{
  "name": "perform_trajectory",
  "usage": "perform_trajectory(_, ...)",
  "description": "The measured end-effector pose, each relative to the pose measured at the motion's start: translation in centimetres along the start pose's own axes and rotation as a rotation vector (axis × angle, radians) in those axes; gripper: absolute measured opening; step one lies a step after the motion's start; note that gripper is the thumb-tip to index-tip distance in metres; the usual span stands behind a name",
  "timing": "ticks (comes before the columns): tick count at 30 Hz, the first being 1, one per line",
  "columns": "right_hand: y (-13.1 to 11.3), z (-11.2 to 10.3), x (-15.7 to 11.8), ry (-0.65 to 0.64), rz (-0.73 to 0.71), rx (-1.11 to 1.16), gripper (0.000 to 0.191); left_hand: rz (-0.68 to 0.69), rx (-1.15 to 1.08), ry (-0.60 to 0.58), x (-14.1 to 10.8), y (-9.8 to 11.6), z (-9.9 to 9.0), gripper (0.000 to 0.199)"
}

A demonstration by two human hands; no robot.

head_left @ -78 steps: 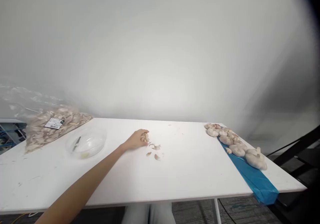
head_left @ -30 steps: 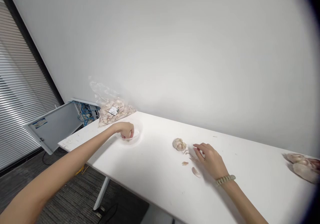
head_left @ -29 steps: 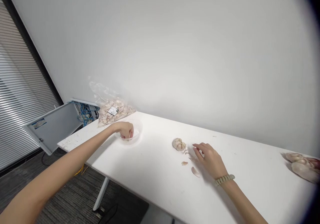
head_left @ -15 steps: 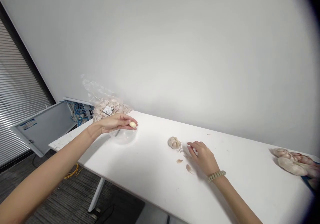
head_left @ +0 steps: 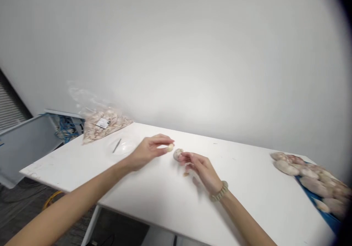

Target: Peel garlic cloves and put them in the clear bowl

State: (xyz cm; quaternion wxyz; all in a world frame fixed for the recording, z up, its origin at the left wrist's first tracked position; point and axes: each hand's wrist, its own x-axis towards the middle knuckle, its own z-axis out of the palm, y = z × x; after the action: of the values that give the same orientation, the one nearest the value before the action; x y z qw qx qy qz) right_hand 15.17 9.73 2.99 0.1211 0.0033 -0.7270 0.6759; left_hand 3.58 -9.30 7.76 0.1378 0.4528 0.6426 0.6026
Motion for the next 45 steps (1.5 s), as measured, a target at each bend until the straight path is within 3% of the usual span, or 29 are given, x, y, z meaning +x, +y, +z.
perform_trajectory(2,-0.4,0.2,-0.3,-0.060,0.022,0.247,0.040,0.096,-0.005,-0.035,1.3,-0.9,4.1,0.024)
perform_trajectory(4,-0.4,-0.3,-0.4,-0.021,0.014,0.383,0.031,0.162,0.007,-0.026,2.3,-2.3,6.9,0.022)
perform_trajectory(7,0.0,-1.2,-0.4,0.054,0.021,0.476,0.027,0.193,0.013,0.012,3.5,-4.4,8.7,0.022)
perform_trajectory(10,0.4,-1.8,-0.2,0.067,0.022,0.515,0.031,0.187,0.012,0.028,4.1,-5.5,8.8,0.022)
perform_trajectory(16,0.9,-3.1,-0.4,0.183,0.020,0.376,0.035,0.087,0.084,0.156,4.8,-5.3,10.4,0.014)
perform_trajectory(22,1.6,-3.6,-0.9,0.247,-0.027,0.286,0.025,0.141,0.039,0.242,3.8,-5.5,11.4,0.008)
perform_trajectory(29,1.4,-3.1,-1.3,0.283,-0.054,0.194,0.022,0.086,0.004,0.266,2.8,-4.4,10.6,0.003)
perform_trajectory(45,0.8,-3.1,-1.5,0.280,-0.169,0.149,0.016,0.138,0.097,0.243,2.6,-3.7,10.6,0.009)
